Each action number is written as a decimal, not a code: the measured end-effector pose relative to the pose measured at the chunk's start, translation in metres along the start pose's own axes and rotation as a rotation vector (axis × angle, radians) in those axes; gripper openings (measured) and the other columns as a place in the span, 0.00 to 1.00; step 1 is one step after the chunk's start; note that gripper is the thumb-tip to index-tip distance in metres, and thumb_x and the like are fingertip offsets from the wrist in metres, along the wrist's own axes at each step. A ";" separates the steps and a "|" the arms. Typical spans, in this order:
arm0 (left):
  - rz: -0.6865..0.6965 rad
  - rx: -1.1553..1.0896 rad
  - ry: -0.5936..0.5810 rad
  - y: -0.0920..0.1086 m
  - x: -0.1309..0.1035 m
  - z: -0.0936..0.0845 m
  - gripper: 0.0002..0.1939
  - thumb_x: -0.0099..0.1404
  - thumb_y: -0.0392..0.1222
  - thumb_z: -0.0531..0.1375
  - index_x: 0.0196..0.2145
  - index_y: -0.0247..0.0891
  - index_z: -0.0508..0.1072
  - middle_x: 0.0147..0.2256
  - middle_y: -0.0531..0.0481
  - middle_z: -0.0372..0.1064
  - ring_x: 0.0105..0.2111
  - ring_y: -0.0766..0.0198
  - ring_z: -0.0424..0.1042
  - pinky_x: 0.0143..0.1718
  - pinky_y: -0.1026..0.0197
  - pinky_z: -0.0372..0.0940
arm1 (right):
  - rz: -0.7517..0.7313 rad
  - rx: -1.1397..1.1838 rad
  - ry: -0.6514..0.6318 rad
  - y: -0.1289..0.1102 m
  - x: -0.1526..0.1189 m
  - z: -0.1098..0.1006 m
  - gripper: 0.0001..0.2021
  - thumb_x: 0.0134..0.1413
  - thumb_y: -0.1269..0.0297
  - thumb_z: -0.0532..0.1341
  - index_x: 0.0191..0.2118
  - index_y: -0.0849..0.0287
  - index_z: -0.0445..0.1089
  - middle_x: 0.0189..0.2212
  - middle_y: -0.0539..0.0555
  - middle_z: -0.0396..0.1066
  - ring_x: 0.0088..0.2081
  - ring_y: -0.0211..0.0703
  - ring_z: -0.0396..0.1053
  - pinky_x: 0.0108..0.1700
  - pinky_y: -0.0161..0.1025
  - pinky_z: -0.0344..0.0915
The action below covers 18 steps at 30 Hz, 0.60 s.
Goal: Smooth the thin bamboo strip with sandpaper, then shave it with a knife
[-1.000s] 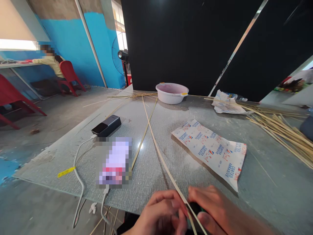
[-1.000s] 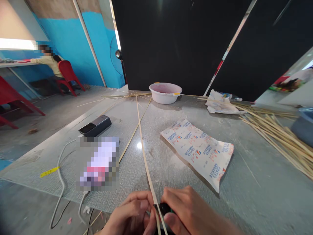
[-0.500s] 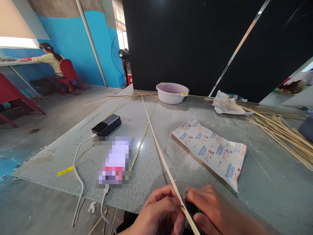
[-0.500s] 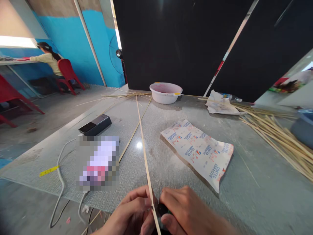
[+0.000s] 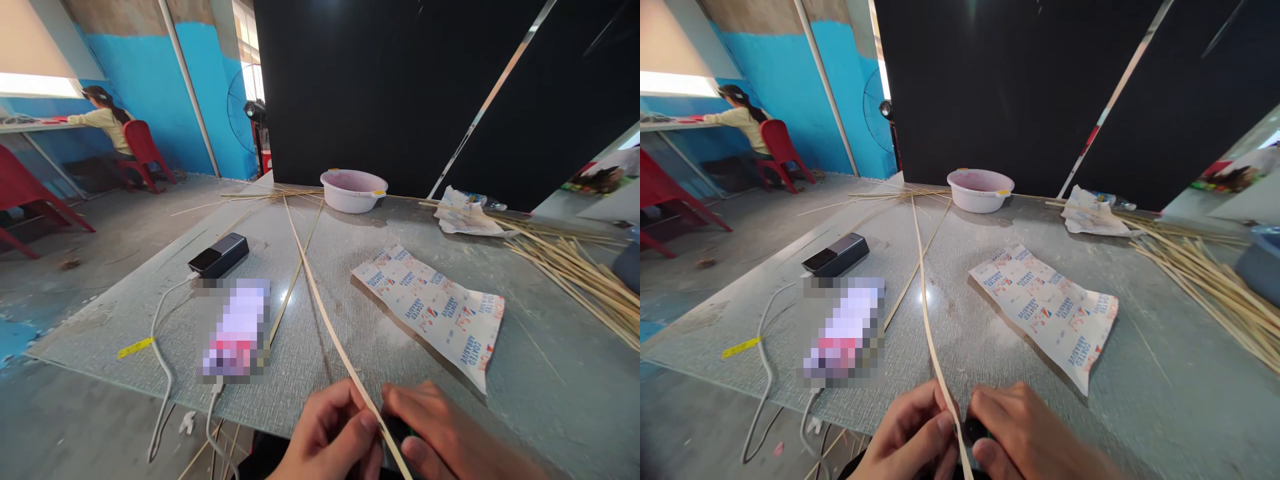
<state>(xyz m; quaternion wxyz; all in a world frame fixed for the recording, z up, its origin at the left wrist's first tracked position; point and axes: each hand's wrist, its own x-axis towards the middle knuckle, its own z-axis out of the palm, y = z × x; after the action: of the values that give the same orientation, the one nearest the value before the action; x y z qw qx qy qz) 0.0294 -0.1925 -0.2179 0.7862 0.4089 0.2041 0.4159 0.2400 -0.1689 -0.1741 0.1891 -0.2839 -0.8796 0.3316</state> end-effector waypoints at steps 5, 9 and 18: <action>0.033 0.091 0.016 0.007 -0.001 0.002 0.28 0.72 0.68 0.63 0.34 0.40 0.64 0.21 0.62 0.55 0.19 0.76 0.52 0.21 0.70 0.49 | -0.038 -0.052 0.009 0.001 0.000 0.001 0.38 0.81 0.37 0.35 0.41 0.58 0.72 0.34 0.57 0.75 0.34 0.48 0.74 0.38 0.44 0.66; 0.025 0.108 0.025 0.004 -0.001 0.003 0.29 0.71 0.70 0.63 0.34 0.40 0.64 0.22 0.61 0.55 0.20 0.76 0.51 0.22 0.70 0.50 | -0.084 -0.136 0.084 0.003 0.001 0.004 0.36 0.82 0.39 0.34 0.40 0.58 0.70 0.32 0.56 0.74 0.32 0.47 0.73 0.35 0.43 0.64; 0.022 0.015 -0.069 -0.001 0.002 0.008 0.29 0.70 0.68 0.66 0.34 0.40 0.64 0.25 0.59 0.57 0.22 0.77 0.54 0.24 0.70 0.51 | -0.113 -0.142 0.095 0.003 0.005 -0.001 0.34 0.82 0.40 0.35 0.40 0.57 0.69 0.32 0.53 0.72 0.31 0.45 0.72 0.36 0.42 0.62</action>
<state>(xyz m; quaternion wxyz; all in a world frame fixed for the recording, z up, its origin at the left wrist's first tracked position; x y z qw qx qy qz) 0.0364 -0.1947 -0.2137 0.7851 0.4311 0.1754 0.4087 0.2380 -0.1636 -0.1746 0.2282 -0.2618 -0.9056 0.2433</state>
